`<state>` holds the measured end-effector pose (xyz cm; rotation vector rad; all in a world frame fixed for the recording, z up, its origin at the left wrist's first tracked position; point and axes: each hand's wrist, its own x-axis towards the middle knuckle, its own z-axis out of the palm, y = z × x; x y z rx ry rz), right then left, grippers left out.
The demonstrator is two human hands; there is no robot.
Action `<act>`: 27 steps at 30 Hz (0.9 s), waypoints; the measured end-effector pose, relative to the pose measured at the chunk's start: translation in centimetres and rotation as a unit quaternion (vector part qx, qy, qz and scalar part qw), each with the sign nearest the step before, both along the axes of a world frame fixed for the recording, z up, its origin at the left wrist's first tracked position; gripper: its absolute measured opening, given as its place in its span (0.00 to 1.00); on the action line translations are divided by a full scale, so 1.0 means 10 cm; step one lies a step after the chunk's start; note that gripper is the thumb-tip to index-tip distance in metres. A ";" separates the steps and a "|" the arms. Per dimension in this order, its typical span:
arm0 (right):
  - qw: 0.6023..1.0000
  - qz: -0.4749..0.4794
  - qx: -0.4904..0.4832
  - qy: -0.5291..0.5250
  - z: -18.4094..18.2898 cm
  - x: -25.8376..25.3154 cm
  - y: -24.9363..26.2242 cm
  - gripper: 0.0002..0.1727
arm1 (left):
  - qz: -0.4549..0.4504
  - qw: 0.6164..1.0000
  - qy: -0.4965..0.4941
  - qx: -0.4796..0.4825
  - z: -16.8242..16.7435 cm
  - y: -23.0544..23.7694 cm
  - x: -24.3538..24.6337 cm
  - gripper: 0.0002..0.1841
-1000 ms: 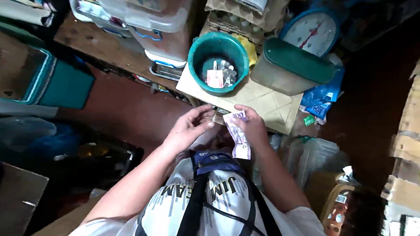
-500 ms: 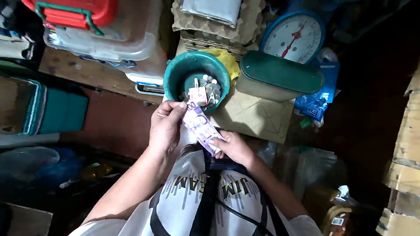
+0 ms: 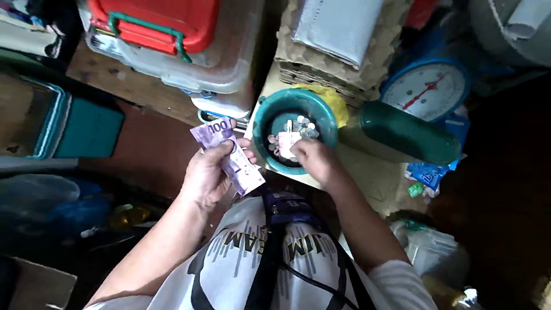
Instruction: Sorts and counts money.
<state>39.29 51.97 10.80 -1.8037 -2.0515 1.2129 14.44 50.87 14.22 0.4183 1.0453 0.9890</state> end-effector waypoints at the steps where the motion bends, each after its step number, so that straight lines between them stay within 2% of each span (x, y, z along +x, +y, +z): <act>1: 0.998 0.001 0.047 -0.052 -0.12 -0.03 0.17 0.14 | 0.000 1.000 0.003 -0.005 0.00 0.02 -0.07 0.22; 4: 0.988 0.027 0.089 -0.122 -0.46 -0.17 0.56 0.24 | -0.009 1.000 -0.015 -0.018 -0.03 0.07 -0.22 0.19; 7: 0.980 0.035 0.034 -0.192 -0.60 -0.26 0.75 0.28 | -0.020 0.999 -0.035 -0.027 -0.08 0.12 -0.40 0.21; 10: 0.967 0.013 0.008 -0.253 -0.67 -0.26 0.78 0.25 | -0.034 0.998 -0.054 -0.016 -0.10 0.21 -0.56 0.25; 14: 0.963 -0.045 -0.015 -0.264 -0.47 -0.14 0.66 0.18 | -0.013 0.999 -0.045 -0.023 -0.09 0.35 -0.59 0.24; 16: 0.973 -0.116 -0.045 -0.194 -0.24 -0.06 0.58 0.16 | 0.002 0.999 -0.030 -0.031 -0.09 0.44 -0.50 0.22; 18: 0.978 -0.195 -0.041 -0.060 -0.04 -0.03 0.39 0.18 | -0.007 0.999 -0.022 -0.025 -0.13 0.51 -0.38 0.21; 20: 0.968 -0.231 -0.051 0.088 0.15 -0.13 0.21 0.18 | -0.024 1.000 -0.014 -0.006 -0.17 0.58 -0.21 0.20; 23: 0.920 -0.231 -0.053 0.313 0.30 -0.43 -0.06 0.11 | -0.066 0.997 0.004 0.039 -0.16 0.61 0.10 0.18; 25: 0.894 -0.225 -0.078 0.380 0.28 -0.56 -0.12 0.08 | -0.094 0.994 -0.013 0.061 -0.16 0.59 0.24 0.17; 27: 0.880 -0.218 -0.088 0.412 0.22 -0.58 -0.17 0.08 | -0.126 0.988 -0.055 0.073 -0.14 0.55 0.32 0.23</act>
